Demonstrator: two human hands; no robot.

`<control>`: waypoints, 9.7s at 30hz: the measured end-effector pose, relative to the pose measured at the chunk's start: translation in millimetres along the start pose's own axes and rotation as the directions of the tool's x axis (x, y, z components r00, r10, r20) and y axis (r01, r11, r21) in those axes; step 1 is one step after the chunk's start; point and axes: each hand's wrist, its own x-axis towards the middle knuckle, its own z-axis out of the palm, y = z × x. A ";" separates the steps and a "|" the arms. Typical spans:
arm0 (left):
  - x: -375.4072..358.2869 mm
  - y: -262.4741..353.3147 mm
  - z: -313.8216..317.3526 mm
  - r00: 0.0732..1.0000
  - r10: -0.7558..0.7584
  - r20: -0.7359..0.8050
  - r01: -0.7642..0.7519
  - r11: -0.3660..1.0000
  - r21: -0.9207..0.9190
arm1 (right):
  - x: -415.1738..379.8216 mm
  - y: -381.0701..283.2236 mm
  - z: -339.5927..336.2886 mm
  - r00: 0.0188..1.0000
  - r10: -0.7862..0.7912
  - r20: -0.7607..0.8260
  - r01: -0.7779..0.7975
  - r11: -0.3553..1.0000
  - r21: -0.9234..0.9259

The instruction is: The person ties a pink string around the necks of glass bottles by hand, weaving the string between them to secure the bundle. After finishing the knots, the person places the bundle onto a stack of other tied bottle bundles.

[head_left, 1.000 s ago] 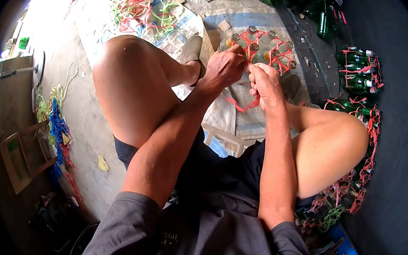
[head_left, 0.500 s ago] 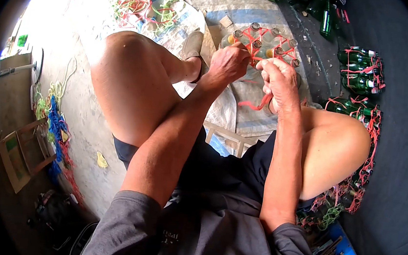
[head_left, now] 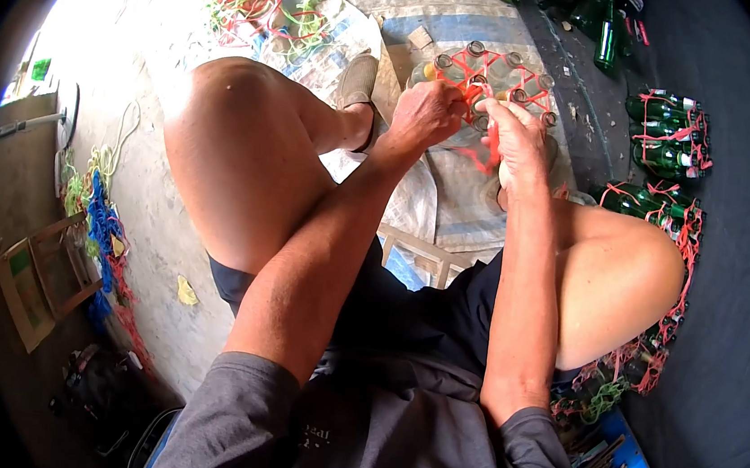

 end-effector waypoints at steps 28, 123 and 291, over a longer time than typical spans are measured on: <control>5.0 -5.0 0.7 1.000 -0.003 -0.023 0.001 0.998 -0.059 | 49.0 6.4 10.9 0.973 -0.172 -0.152 -0.032 0.553 -0.833; 22.7 -25.3 -8.4 0.977 -0.063 0.206 0.139 0.914 -0.380 | 27.9 37.0 27.1 0.891 -0.437 -0.124 0.238 0.682 -0.692; 24.9 12.4 -41.2 0.982 -0.005 -0.190 -0.044 0.966 -0.255 | -122.4 -7.6 58.3 0.855 -0.126 0.503 0.498 0.475 -0.726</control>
